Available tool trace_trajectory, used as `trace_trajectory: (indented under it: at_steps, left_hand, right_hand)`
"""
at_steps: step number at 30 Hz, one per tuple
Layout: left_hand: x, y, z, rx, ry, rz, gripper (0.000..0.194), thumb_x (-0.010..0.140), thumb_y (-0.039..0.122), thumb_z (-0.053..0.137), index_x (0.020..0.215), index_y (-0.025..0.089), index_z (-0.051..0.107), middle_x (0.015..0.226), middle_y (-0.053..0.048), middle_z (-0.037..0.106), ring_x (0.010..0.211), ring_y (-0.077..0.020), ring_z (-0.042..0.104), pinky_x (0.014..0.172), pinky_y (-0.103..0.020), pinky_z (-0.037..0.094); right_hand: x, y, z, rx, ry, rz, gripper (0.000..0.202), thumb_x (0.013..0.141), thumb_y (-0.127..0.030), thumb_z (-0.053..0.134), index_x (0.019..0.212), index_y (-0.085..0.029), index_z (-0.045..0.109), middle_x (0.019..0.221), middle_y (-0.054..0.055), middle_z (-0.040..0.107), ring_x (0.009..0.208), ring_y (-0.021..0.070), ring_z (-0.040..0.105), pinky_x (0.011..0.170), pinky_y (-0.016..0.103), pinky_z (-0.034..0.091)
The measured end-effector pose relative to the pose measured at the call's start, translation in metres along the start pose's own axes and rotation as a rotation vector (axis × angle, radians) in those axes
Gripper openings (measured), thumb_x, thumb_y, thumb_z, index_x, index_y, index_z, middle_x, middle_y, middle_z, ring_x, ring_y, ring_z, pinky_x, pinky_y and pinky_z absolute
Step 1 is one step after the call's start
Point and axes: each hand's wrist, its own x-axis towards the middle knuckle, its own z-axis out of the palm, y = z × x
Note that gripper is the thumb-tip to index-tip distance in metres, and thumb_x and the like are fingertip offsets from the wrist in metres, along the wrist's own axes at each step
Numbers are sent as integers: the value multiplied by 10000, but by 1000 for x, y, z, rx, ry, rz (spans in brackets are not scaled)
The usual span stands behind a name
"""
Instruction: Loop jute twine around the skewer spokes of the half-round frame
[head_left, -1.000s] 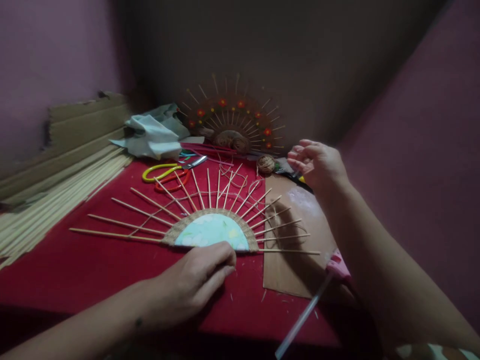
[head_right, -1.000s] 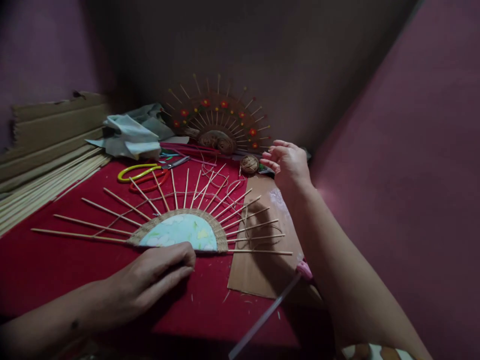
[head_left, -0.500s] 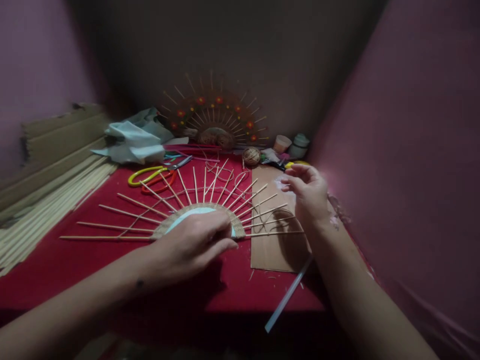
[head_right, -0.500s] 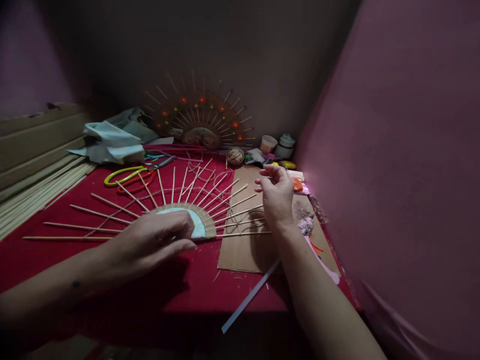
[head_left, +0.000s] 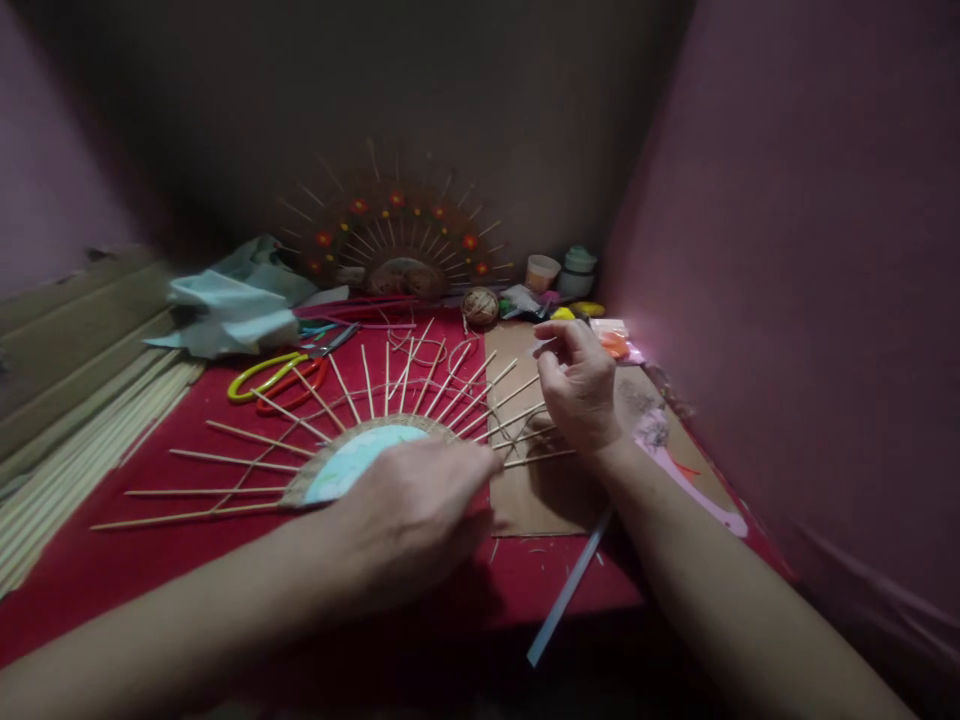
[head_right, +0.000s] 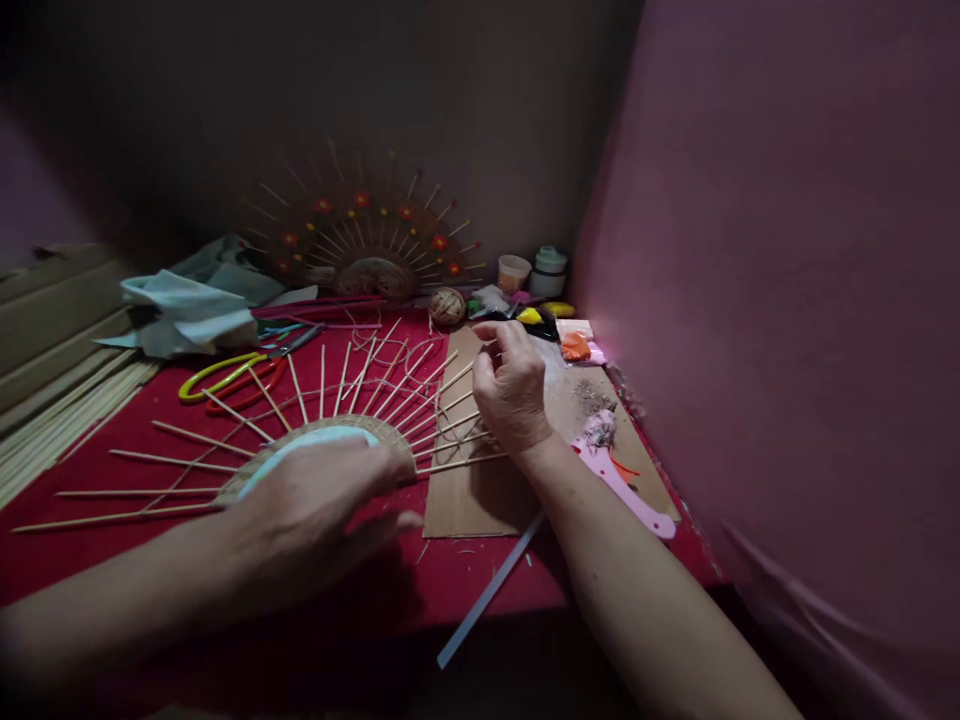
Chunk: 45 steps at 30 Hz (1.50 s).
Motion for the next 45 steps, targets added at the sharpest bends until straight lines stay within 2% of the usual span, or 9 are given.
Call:
trace_trajectory:
  at_steps: [6,9,14,24,30,36,39,42,45]
  left_hand:
    - [7,-30,19,188,-211,-71,248,837,138,423,1045,140,558,1038,-119,588,943,-234,520,852,-398,433]
    - [7,-30,32,215,-203,-54,359,828,81,375,1155,79,525,1117,-168,578,1022,-254,503,910,-425,421]
    - [10,-32,40,288,-148,-43,353,829,58,356,1125,51,546,1023,-176,602,933,-259,521,840,-434,448]
    - [14,-32,30,394,-157,-61,292,788,72,398,1017,94,577,909,-140,576,816,-259,485,735,-417,432]
    - [9,-24,21,405,-69,-82,331,698,62,453,1005,86,575,891,-131,538,817,-270,466,722,-417,438]
    - [8,-24,21,561,115,-24,247,757,35,437,938,69,602,779,-116,526,750,-258,464,681,-412,467]
    - [9,-22,14,640,185,3,287,803,41,403,1016,22,595,801,-145,547,807,-283,489,693,-424,491]
    - [9,-18,3,682,248,10,310,839,49,365,1050,15,588,833,-160,571,841,-291,503,737,-446,506]
    - [8,-14,-5,713,305,0,304,849,48,363,1044,9,593,847,-168,584,853,-295,514,762,-461,511]
  right_hand:
    - [2,5,0,68,26,69,211,749,-54,426,792,-184,586,760,12,589,722,135,585,654,289,484]
    - [2,10,0,106,31,160,186,758,-90,437,774,-194,590,769,4,606,722,130,592,639,282,488]
    - [3,13,-2,162,11,269,188,766,-113,448,813,-210,602,770,-9,627,656,108,588,597,265,486]
    - [9,-3,-8,315,78,349,118,817,-192,494,883,-212,589,729,-17,604,610,90,572,551,240,469]
    - [19,-8,-19,360,104,380,149,838,-322,546,776,-196,596,621,-26,597,540,88,558,482,221,432]
    - [44,5,-50,465,372,517,28,752,-205,547,757,-200,573,605,-32,602,495,92,554,446,221,412]
    - [50,18,-60,637,452,694,62,683,-161,534,719,-208,553,587,-35,593,493,102,551,457,233,422]
    - [45,25,-53,785,308,914,118,620,-124,551,714,-193,567,604,-22,615,517,106,561,505,249,443]
    - [33,17,-36,874,-51,976,238,584,-104,615,813,-167,626,733,26,691,632,138,626,604,279,484]
